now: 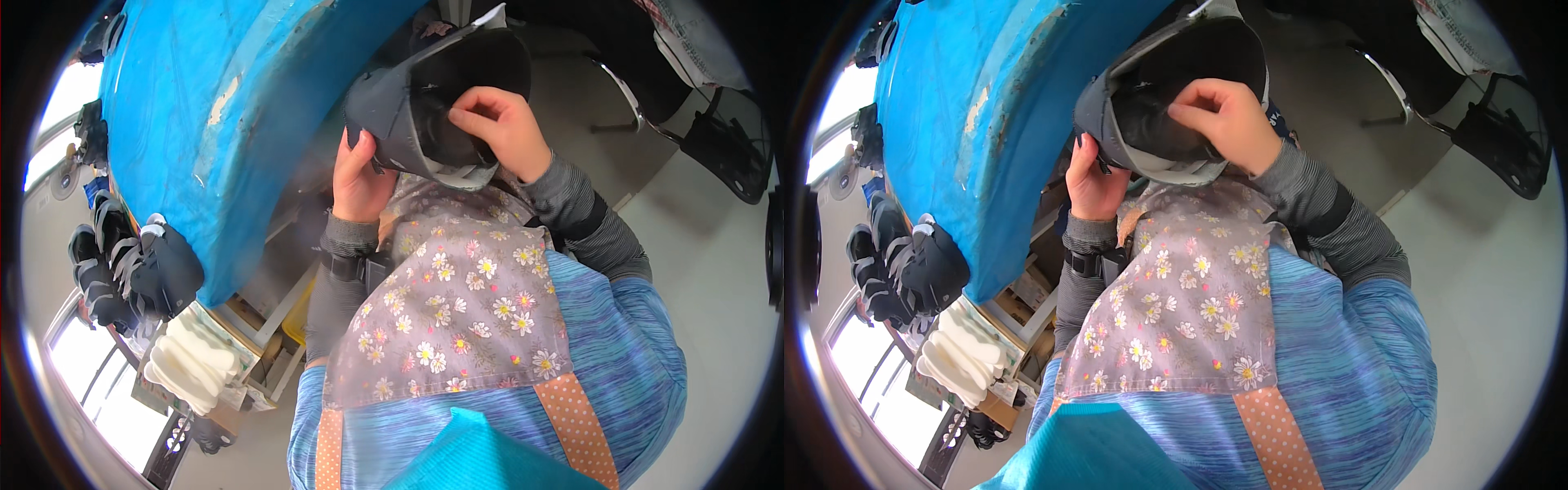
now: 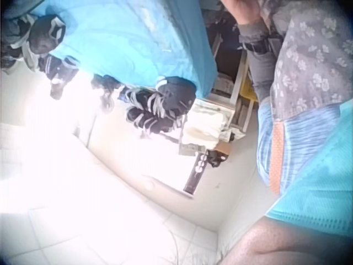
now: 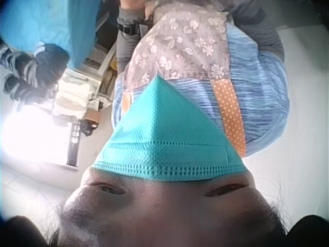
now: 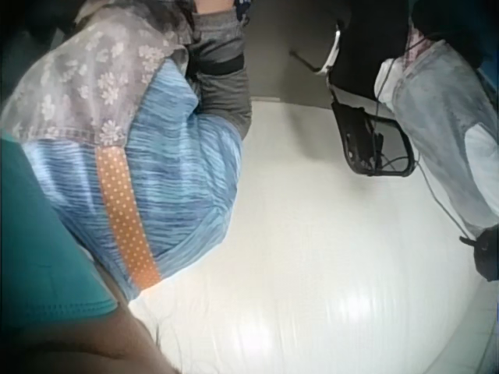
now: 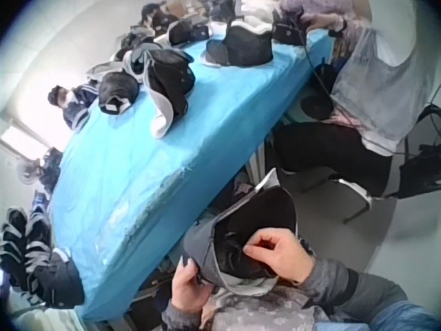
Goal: The person assembles a shoe upper by inserting and fitting a white foam padding piece into the interior of a black textile shoe component, aligning the edges by hand.
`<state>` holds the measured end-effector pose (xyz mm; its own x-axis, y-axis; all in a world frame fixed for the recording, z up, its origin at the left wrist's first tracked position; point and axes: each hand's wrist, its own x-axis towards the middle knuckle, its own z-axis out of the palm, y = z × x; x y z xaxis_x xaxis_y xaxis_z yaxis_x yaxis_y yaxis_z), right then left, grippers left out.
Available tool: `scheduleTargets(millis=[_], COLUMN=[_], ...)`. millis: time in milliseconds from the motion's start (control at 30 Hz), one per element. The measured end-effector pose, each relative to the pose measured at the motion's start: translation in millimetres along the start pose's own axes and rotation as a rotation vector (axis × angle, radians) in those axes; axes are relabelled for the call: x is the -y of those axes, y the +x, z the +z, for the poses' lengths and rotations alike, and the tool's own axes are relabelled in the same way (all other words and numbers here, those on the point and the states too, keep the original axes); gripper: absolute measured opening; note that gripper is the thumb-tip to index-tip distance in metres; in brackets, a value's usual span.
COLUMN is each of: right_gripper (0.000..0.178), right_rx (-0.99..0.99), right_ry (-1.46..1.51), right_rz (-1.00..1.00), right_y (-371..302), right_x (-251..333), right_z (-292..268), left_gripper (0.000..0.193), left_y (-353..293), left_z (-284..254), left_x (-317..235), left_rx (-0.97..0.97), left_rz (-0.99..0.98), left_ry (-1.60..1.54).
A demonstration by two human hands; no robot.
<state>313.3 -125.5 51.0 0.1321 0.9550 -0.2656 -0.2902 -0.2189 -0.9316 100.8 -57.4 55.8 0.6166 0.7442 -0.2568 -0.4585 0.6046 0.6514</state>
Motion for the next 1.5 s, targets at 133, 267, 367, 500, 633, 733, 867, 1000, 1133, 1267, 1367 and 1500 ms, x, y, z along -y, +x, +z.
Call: scheduleTargets(millis=[133,267,367,500,633,733,867,1000,1133,1267,1367,1500], right_gripper=[0.011,0.014,0.016,0.021,0.032,0.026,0.029,0.034,0.042,0.04,0.031,0.028], right_rx=[0.113,0.335,0.404,0.303,0.206,0.2,0.145,0.154,0.476,0.417,0.458,0.377], right_ry=[-0.523,-0.889,-0.71,-0.486,-0.372,-0.422,-0.353,-0.481,-0.525,-0.831,-0.796,-0.772], right_rz=[-0.133,-0.448,-0.441,-0.266,-0.096,-0.041,-0.043,-0.109,0.035,-0.111,-0.181,-0.209], right_y=[10,9,4,4,9,8,8,12,21,32,32,27], right_x=[-17,-17,-3,-6,-21,-23,-30,-42,-15,-15,-27,-34], right_z=[-13,-10,-8,3,5,3,-1,-1,-15,-45,-33,-10], left_gripper=[0.052,0.052,0.05,0.047,0.046,0.046,0.045,0.057,0.062,0.055,0.052,0.051], left_y=[-4,-6,-7,-9,-8,-3,4,13,31,33,33,35], left_z=[-12,-11,-27,-43,-35,-31,-12,34,20,4,9,15], left_x=[15,20,20,22,32,26,14,3,0,7,10,10], left_rx=[0.01,-0.074,-0.143,-0.097,-0.168,-0.137,-0.256,-0.288,-0.254,-0.231,-0.245,-0.276], left_rz=[-0.132,-0.179,-0.262,-0.316,-0.302,-0.414,-0.402,-0.169,-0.333,-0.258,-0.245,-0.228], left_ry=[-0.023,-0.005,-0.117,-0.17,-0.191,-0.13,0.334,0.786,0.607,0.528,0.548,0.531])
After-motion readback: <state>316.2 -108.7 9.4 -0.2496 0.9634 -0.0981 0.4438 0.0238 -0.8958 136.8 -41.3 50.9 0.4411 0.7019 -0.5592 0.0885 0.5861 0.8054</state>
